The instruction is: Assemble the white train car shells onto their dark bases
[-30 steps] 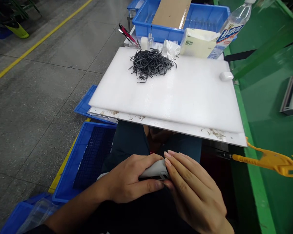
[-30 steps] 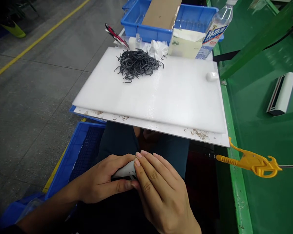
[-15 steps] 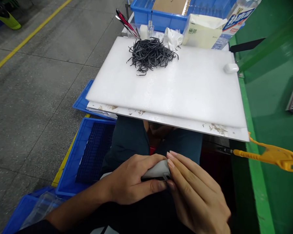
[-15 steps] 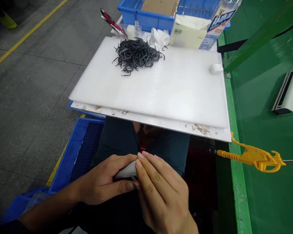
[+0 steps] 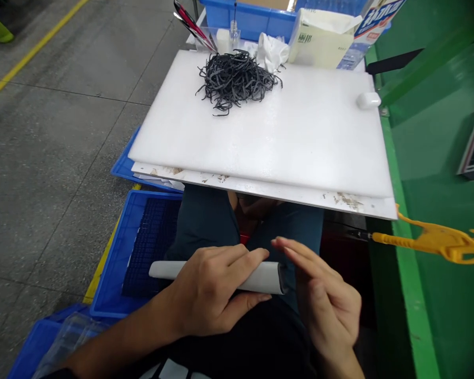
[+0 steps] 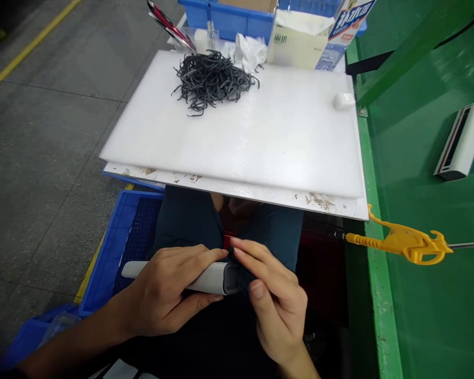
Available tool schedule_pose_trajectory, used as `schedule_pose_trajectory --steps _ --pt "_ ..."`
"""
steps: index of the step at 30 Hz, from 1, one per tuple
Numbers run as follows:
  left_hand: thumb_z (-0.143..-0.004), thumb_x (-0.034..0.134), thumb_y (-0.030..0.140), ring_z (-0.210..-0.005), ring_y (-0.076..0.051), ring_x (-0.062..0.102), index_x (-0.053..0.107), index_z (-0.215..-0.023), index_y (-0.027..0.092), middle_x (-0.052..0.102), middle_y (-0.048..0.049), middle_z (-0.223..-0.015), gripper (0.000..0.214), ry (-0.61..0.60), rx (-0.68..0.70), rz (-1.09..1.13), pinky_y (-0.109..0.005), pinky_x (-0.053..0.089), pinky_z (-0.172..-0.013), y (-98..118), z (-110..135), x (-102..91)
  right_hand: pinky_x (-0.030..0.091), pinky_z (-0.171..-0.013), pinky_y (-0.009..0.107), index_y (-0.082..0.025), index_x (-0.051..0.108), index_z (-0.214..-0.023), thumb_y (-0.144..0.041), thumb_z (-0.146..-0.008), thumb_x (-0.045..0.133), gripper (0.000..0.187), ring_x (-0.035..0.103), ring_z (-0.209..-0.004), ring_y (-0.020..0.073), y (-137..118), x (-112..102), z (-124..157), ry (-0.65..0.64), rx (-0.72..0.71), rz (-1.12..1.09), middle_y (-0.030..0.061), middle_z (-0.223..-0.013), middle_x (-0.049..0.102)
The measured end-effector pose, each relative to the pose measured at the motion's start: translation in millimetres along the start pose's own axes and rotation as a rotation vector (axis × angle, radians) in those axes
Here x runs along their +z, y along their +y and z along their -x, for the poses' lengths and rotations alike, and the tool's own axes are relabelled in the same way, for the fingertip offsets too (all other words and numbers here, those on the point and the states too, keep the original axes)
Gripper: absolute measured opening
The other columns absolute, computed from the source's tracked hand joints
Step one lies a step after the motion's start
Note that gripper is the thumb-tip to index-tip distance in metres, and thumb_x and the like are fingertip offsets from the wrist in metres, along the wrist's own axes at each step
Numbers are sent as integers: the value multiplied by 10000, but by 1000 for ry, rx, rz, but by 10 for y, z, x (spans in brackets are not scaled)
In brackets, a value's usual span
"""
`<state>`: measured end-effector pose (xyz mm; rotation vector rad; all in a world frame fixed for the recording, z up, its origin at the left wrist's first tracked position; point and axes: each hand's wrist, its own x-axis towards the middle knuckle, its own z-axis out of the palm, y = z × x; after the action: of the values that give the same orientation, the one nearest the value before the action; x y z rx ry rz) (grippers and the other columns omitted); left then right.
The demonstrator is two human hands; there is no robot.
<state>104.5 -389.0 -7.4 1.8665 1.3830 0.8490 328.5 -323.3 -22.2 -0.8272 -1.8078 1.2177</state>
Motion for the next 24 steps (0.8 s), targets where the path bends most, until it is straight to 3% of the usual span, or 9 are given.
schedule_pose_trajectory --steps 4,9,16,19,24 --pt "-1079 661 346 -864 -243 669 520 -1446 174 701 -74 -1023 430 -8 11 13 -369 521 -745 -7 -2 16 616 -1107 520 -264 756 -1389 -243 -1072 660 332 730 -1250 311 -44 59 -61 -34 -3 -140 90 -1334 780" --pt "-1076 623 306 -847 -253 657 525 -1415 153 682 -82 -1011 385 -11 29 -103 -387 524 -728 -37 1 21 617 -1128 456 -309 803 -1292 -193 -999 775 316 734 -1263 272 -84 12 -142 -96 156 -248 56 -1295 801" --pt "-1047 593 271 -771 -271 647 569 -1333 141 683 -97 -962 315 -28 128 -292 -401 505 -640 -59 33 21 610 -1121 502 -324 836 -1175 -182 -914 861 298 724 -1267 292 12 -95 -158 -217 295 -451 68 -1246 801" --pt "-1043 595 285 -759 -271 656 582 -1316 150 692 -101 -963 305 -58 142 -221 -398 510 -630 -69 39 56 594 -1112 471 -302 832 -1124 -281 -885 891 247 703 -1243 286 103 -57 -120 -253 346 -560 79 -1213 757" --pt "-1054 606 336 -873 -301 735 561 -1435 114 743 -134 -1066 444 -22 169 -51 -449 613 -739 -100 56 166 565 -1082 424 -291 744 -1237 -407 -808 911 474 633 -1299 298 178 90 -41 -306 541 -868 93 -1424 625"
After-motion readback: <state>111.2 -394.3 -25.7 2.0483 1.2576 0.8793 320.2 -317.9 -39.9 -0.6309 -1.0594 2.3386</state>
